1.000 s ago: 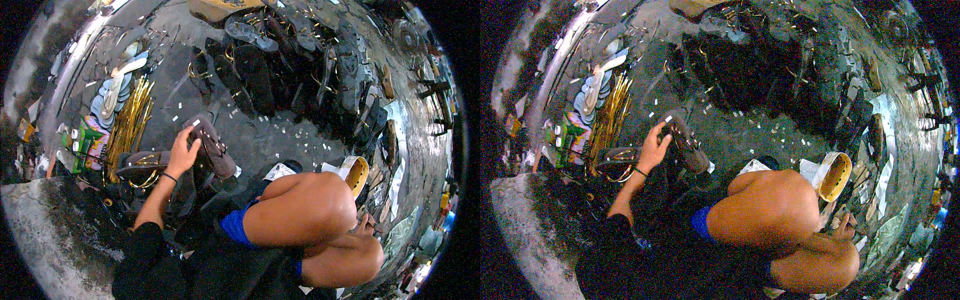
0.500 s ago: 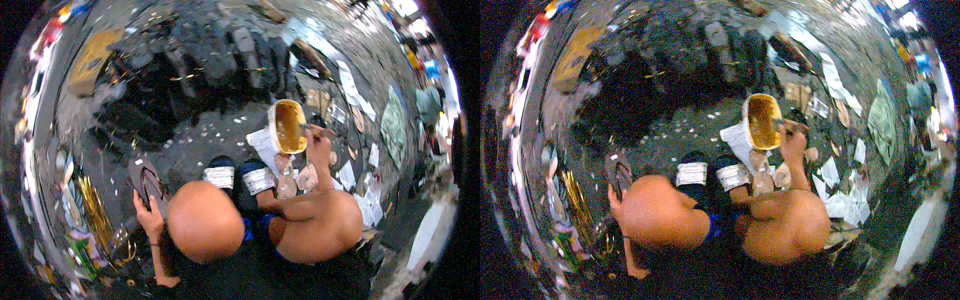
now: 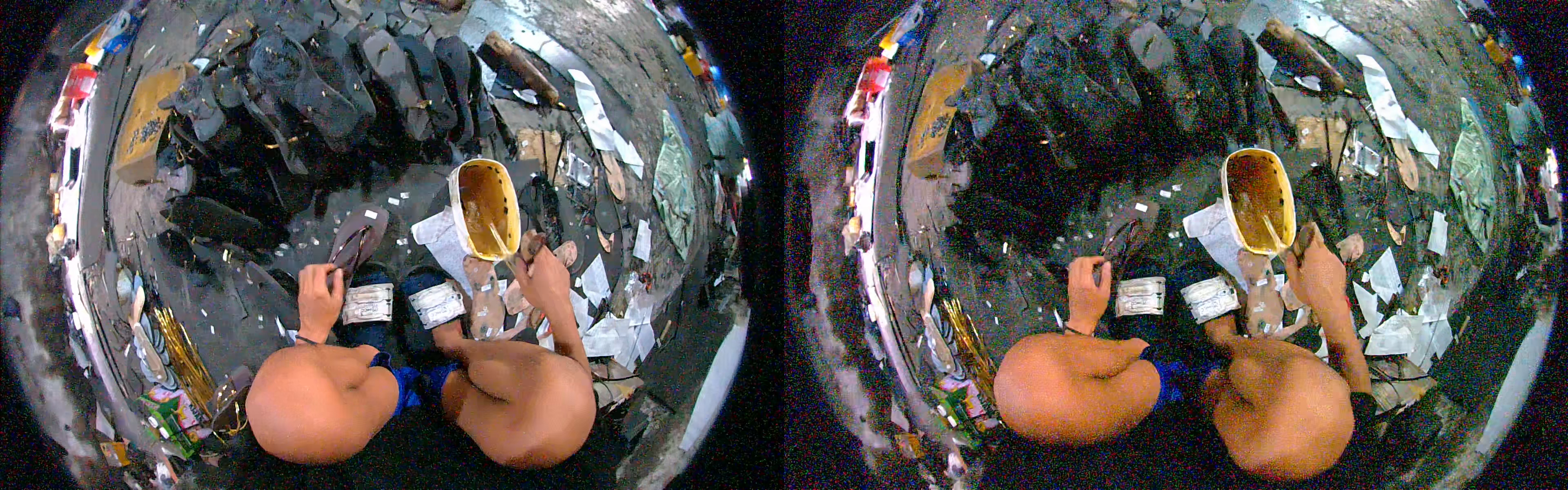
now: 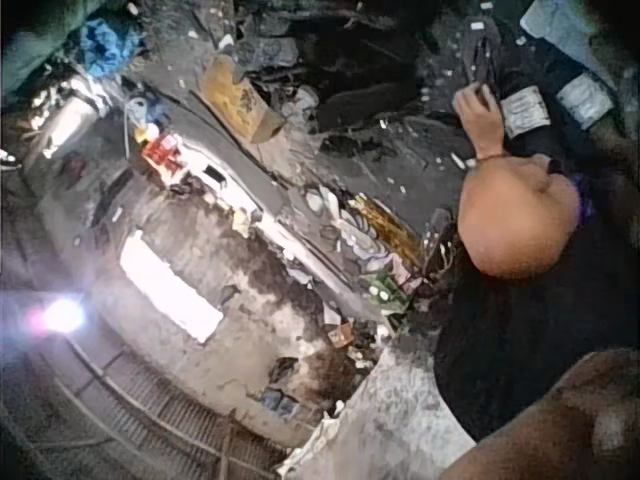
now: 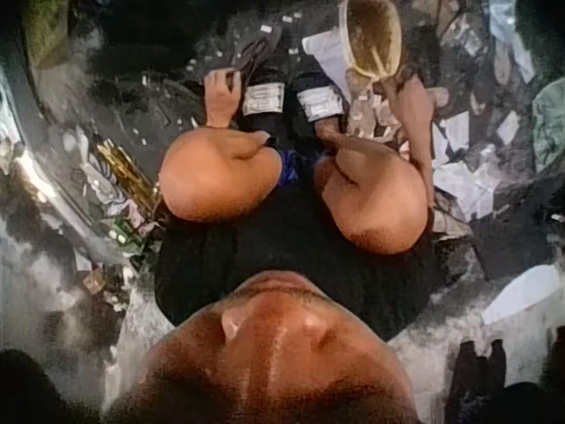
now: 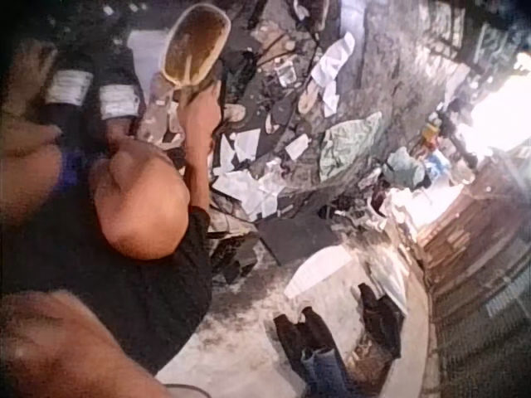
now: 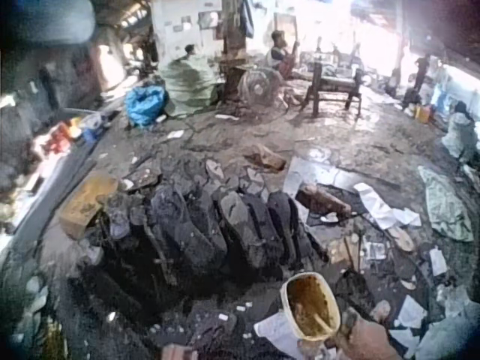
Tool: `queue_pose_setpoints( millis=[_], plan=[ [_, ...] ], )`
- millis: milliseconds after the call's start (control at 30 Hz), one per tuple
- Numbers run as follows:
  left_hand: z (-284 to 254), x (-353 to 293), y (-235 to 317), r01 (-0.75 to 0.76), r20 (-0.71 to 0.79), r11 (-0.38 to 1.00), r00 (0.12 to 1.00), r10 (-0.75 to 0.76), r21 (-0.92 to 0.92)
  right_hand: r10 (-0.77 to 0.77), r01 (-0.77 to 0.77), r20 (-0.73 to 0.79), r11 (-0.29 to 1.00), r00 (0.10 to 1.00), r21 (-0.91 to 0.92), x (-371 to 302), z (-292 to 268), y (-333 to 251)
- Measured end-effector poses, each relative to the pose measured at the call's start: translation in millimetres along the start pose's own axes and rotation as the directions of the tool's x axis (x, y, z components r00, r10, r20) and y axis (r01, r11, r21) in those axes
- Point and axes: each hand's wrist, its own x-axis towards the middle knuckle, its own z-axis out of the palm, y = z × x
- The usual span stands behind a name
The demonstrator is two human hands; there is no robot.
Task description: The person sits on the floor and repeatedly applies a yellowish adhesive from a container onto the soles of black sandals using a brush. They handle the sandals one at a time, coating the bottom surfaces and placing them back into a pile.
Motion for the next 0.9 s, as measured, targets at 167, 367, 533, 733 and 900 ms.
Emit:
queue_pose_setpoints(
  millis=[167, 367, 533, 733, 900],
  plan=[
    [26, 35, 25, -0.316, -0.006, 0.948, 0.948, 0.317, 0.034, -0.113, -0.025, 0.224, 0.846, 0.968, 0.533, -5, -8, 7],
    [28, 111, 30, 0.056, 0.167, 0.872, 0.986, 0.030, -0.487, -0.117, 0.215, -0.194, 0.210, 0.974, 0.954, 38, -18, -94],
    [-28, 127, 115, 0.360, 0.408, -0.238, 0.892, -0.194, -0.902, -0.294, 0.666, -0.601, 0.414, 0.743, 0.621, 84, -29, -179],
    [-41, 116, 107, 0.246, 0.286, -0.207, 0.939, -0.191, -0.947, -0.309, 0.739, -0.683, 0.426, 0.661, 0.523, 84, -20, -189],
    [-22, 103, 116, 0.235, 0.150, 0.194, 0.915, -0.374, -0.952, -0.275, 0.707, -0.660, 0.397, 0.700, 0.585, 88, -35, -195]
  ],
)
